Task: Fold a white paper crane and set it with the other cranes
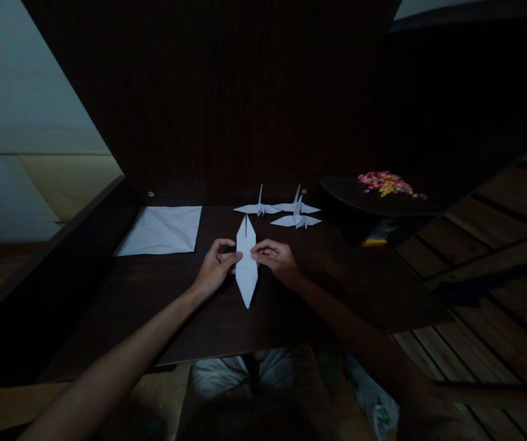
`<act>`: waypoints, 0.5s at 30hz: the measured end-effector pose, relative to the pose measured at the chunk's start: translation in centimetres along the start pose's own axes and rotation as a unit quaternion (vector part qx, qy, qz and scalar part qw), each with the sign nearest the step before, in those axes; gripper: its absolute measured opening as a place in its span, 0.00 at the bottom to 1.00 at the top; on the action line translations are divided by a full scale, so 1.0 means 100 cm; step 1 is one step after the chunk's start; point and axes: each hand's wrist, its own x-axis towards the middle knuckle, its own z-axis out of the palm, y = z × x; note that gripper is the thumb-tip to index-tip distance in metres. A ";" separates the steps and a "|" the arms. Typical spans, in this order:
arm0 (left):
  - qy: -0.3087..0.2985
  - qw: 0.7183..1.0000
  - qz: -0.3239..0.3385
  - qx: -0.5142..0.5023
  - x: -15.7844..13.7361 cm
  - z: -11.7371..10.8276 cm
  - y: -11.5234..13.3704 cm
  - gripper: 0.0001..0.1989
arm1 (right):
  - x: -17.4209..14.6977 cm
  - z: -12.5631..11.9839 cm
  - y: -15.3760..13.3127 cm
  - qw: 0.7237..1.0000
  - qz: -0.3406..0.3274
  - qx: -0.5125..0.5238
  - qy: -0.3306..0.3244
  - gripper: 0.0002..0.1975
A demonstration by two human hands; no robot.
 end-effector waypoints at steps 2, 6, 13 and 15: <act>0.004 1.000 0.010 -0.005 0.000 0.000 0.000 0.21 | 0.001 -0.002 -0.001 1.000 0.022 0.004 -0.013 0.10; -0.022 0.999 -0.021 -0.022 -0.001 -0.001 0.005 0.11 | 0.002 -0.005 0.001 0.999 0.045 0.021 0.000 0.10; -0.045 0.996 -0.023 -0.073 -0.003 -0.004 0.009 0.13 | 0.001 -0.010 0.001 0.991 0.075 0.105 -0.038 0.14; -0.047 0.997 -0.020 -0.066 -0.003 -0.004 0.009 0.13 | 0.000 -0.010 0.000 0.993 0.061 0.097 -0.041 0.15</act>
